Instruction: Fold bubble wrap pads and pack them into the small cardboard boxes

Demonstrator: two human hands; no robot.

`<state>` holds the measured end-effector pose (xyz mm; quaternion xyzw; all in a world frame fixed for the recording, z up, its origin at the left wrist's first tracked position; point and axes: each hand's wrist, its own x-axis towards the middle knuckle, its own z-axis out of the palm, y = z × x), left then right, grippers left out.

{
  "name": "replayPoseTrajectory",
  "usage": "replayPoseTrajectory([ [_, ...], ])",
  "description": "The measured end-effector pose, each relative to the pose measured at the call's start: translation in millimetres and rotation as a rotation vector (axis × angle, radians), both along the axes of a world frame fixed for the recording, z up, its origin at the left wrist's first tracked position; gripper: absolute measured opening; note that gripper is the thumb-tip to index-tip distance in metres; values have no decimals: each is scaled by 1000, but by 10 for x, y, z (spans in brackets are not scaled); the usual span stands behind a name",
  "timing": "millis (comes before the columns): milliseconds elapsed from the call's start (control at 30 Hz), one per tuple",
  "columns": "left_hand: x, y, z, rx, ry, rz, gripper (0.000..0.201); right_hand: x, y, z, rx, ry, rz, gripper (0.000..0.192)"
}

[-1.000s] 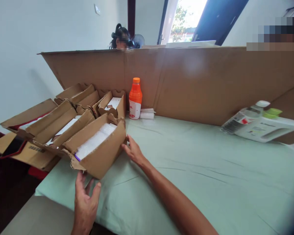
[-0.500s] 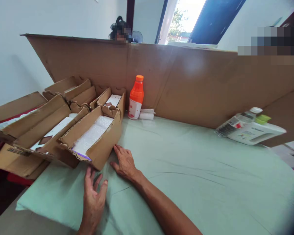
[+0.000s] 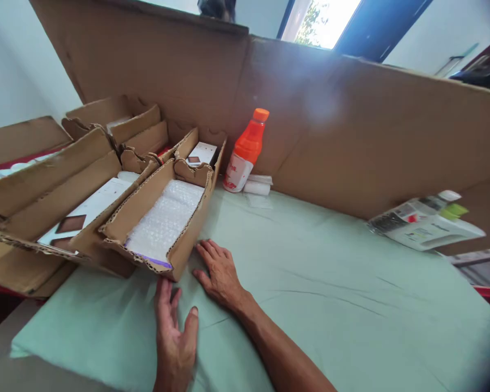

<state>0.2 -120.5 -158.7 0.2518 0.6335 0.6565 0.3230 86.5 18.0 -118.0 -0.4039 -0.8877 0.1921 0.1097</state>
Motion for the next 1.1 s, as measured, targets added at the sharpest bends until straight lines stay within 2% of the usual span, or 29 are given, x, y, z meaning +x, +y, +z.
replayPoseTrajectory([
  [167, 19, -21, -25, -40, 101, -60, 73, -1, 28, -3, -6, -26, 17, 59],
  [367, -3, 26, -41, 4, 276, -80, 71, -19, 27, -32, 29, 26, 15, 60],
  [700, -98, 133, -46, 25, 255, -2, 80, -58, -14, -63, 142, 23, 45, 61],
  [1100, -124, 147, -62, 0, 353, 13, 79, -15, -31, -69, 119, 34, 73, 62],
])
